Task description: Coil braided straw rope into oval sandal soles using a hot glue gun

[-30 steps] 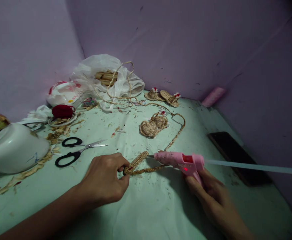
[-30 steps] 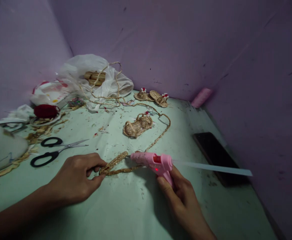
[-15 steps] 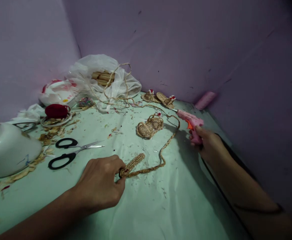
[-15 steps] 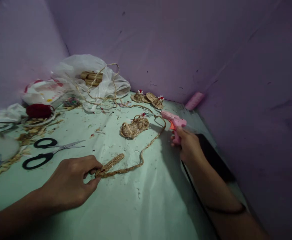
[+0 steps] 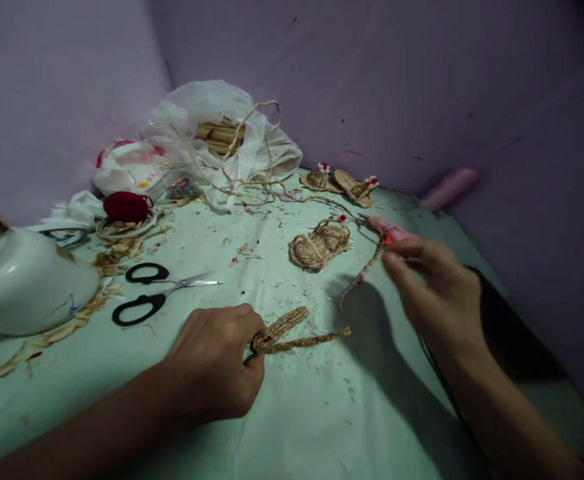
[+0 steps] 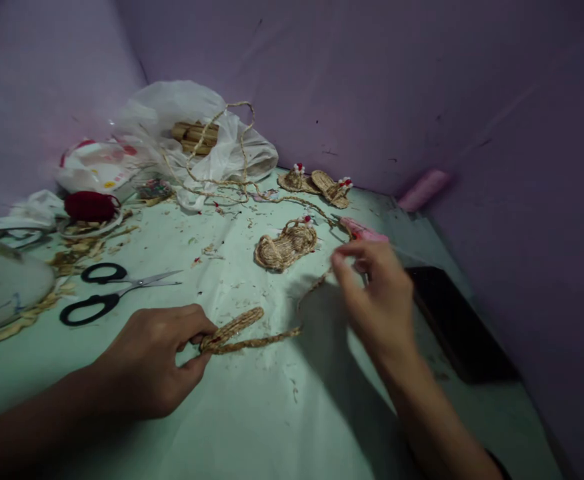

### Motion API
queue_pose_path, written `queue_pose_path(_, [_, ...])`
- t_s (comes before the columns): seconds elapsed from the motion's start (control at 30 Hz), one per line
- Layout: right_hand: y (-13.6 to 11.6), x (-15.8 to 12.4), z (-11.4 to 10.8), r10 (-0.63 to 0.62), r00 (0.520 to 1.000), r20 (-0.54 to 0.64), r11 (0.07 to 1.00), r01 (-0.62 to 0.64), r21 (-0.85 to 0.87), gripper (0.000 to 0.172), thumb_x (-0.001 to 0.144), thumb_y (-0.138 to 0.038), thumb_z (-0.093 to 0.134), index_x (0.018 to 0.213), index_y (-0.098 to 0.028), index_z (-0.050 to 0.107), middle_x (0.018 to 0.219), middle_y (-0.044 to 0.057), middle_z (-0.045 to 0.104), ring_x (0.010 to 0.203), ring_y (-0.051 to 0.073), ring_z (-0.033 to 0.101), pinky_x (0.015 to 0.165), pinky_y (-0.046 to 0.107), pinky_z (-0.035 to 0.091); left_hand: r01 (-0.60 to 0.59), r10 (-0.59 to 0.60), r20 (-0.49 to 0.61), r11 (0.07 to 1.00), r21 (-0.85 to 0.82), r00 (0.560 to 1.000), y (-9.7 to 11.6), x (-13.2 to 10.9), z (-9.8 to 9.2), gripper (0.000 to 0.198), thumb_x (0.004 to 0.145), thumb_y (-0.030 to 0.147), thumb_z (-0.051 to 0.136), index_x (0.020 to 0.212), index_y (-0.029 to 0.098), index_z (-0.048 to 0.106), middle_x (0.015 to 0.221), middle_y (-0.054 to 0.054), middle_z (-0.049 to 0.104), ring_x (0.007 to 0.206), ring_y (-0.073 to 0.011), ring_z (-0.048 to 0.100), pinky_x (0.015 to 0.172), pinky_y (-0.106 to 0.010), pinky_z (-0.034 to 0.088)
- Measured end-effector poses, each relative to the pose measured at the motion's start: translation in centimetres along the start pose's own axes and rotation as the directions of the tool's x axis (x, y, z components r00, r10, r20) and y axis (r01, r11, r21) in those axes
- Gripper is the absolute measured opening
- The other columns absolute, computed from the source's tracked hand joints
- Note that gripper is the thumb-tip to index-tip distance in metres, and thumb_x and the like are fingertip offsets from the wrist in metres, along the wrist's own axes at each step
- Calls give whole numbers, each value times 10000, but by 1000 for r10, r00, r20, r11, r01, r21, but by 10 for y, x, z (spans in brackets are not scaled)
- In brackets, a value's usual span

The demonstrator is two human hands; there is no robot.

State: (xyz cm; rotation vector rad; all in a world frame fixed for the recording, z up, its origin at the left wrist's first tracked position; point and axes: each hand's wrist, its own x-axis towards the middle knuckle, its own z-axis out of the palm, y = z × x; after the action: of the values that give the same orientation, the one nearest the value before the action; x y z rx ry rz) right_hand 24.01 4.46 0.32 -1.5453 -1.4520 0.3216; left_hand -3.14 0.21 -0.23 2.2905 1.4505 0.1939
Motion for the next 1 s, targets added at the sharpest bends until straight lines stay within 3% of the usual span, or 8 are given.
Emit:
queue_pose_path(0.03, [-14,-14,1,-147,962,230,988,151,0,72,811,-291,625,821,-224,649,828,11,663,806,188,602,798,349,434,-1,1,-2,1000,0,1000,-1,0,0,189,684,228,481,803,211,628,726,-7,625,613,-157,527,571,-295,328])
queue_pose_path(0.1, [-33,-38,7,-362,741,566,909,414,41,80,825,-294,621,805,-223,651,752,12,678,727,178,611,792,359,412,-7,7,-10,1000,0,1000,-2,0,1,195,671,226,489,806,212,630,721,-4,624,600,-155,524,565,-294,328])
queue_pose_path(0.17, [-40,-53,15,-426,634,646,818,575,-26,118,832,-315,621,841,-204,660,727,31,685,701,195,606,798,402,369,-22,22,-32,1000,-1,999,-3,1,2,194,661,222,497,802,212,630,715,-2,625,601,-157,529,566,-292,333])
queue_pose_path(0.2, [-39,-57,19,-442,622,646,784,618,-59,138,835,-327,623,850,-196,665,714,34,685,689,198,602,797,412,354,-31,30,-46,1000,-2,998,-3,1,3,190,658,220,500,797,213,630,712,-1,626,602,-157,530,565,-291,334])
queue_pose_path(0.37, [-29,-65,30,-514,679,525,764,641,-80,173,873,-272,579,768,-169,671,618,26,639,581,161,557,681,347,387,-67,66,-84,998,-10,994,-5,2,4,178,651,217,508,780,212,629,679,7,612,568,-144,506,543,-277,319])
queue_pose_path(0.6, [-30,-71,40,-375,854,362,917,399,8,95,788,-177,622,707,-142,656,701,62,601,614,159,559,504,267,427,-121,118,-90,992,-32,989,-5,4,8,145,636,203,494,705,196,621,646,-5,589,572,-154,525,538,-275,344])
queue_pose_path(0.87, [-22,-69,47,-252,906,341,966,215,143,21,778,-169,635,789,-156,647,924,73,577,592,95,568,492,231,484,-153,148,-101,987,-46,984,-7,4,11,137,632,199,501,704,200,617,651,-8,591,578,-160,547,529,-273,354])
queue_pose_path(1.0, [-16,-64,44,-220,909,355,974,222,36,325,774,-221,645,1089,-169,581,961,84,637,648,142,600,553,279,517,-169,165,-90,985,-42,982,-8,4,10,130,647,201,503,712,199,616,661,-10,591,585,-165,552,534,-278,368])
